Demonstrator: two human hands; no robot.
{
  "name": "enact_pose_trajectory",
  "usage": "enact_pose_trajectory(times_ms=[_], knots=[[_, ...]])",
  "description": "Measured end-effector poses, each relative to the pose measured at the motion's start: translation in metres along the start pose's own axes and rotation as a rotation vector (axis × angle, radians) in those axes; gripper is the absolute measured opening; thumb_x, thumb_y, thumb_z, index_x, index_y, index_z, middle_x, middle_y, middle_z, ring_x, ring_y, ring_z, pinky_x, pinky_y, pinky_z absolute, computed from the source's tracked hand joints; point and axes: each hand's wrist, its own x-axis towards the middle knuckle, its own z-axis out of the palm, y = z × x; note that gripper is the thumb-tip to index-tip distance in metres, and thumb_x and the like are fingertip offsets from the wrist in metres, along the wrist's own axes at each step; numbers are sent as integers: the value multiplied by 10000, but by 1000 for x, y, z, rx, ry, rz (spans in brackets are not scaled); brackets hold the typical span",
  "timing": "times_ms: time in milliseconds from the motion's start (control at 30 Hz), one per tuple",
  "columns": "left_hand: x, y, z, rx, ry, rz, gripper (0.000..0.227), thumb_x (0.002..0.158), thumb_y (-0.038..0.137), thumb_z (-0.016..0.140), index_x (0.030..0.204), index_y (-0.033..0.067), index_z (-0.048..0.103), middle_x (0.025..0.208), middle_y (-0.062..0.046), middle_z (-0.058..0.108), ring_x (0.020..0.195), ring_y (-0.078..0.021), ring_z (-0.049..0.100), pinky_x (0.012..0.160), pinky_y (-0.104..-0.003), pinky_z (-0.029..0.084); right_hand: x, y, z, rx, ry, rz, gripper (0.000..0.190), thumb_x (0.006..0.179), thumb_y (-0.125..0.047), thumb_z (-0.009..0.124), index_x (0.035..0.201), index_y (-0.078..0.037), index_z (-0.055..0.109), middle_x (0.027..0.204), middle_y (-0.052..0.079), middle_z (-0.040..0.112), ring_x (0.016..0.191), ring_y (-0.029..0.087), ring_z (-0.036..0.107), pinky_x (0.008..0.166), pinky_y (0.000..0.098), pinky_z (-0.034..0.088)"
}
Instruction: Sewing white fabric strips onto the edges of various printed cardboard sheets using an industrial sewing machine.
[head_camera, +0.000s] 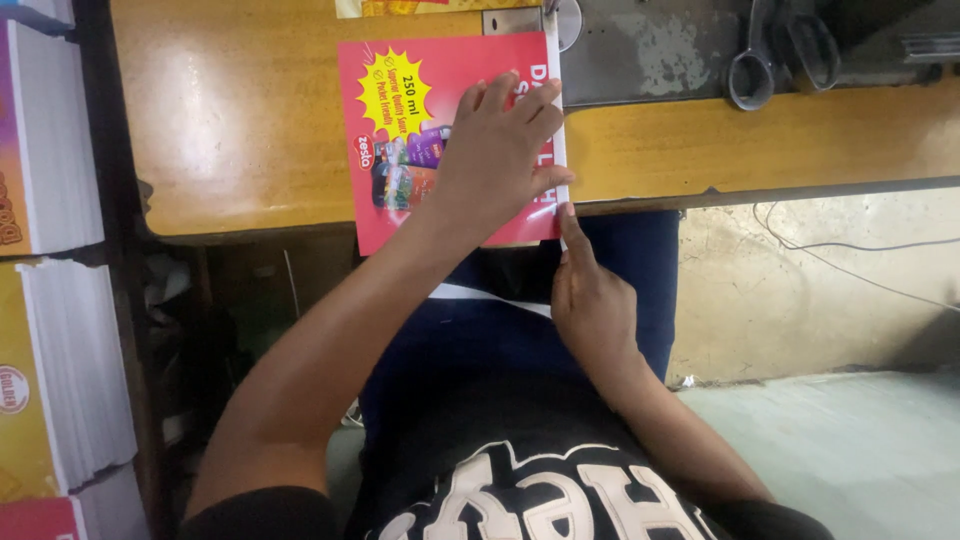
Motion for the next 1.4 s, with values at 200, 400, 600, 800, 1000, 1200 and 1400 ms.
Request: enact_pose_trajectory(times_ms=[200,400,600,800,1000,1200,1400], knots=[[4,-3,1,31,-30,4,707,919,655,831,1356,126,664,1520,-39,600,1356,-393,546,1075,-559,461,3,3,-2,1,47,-54,576,1098,-66,509,1669,-116,450,640,28,550,465,233,488,497,416,414],[17,-11,-2,43,-76,-45,630,962,612,799,1367,151,657,1551,-51,586,1401,-370,514,1065,-553,459,17,3,-1,3,67,-67,581,1073,-64,524,1648,-122,470,681,55,658,470,276,551,487,435,415],[22,-23,5,44,-65,-29,636,1006,618,754,1403,131,657,1589,-59,546,1434,-385,488,1103,-545,427,29,6,3,40,25,-39,575,1099,-83,498,1666,-136,422,817,93,737,493,308,560,479,457,428],[22,-34,17,74,147,57,630,929,610,913,1297,155,677,1545,-15,540,1351,-354,499,1014,-528,417,32,3,3,10,63,-79,521,1108,-58,495,1627,-79,444,793,73,722,503,278,586,478,431,427],[16,-32,9,-3,178,104,433,960,491,905,1188,178,710,1461,-51,571,1392,-307,460,1084,-574,358,15,-2,-2,2,37,-19,544,1084,-75,498,1625,-138,491,798,41,739,520,310,622,510,450,464],[-6,-12,5,-10,34,177,483,1022,585,727,1221,145,720,1463,-99,621,1366,-336,525,1101,-541,348,2,0,-1,-79,4,-38,617,1088,-77,504,1694,-150,420,626,59,546,477,274,487,496,450,383],[-37,5,33,-90,173,201,311,1053,454,667,1205,184,691,1393,-58,595,1376,-370,521,1073,-555,429,7,-15,-15,-148,96,-56,508,1071,-147,533,1573,-136,609,842,163,783,766,387,762,667,528,589]])
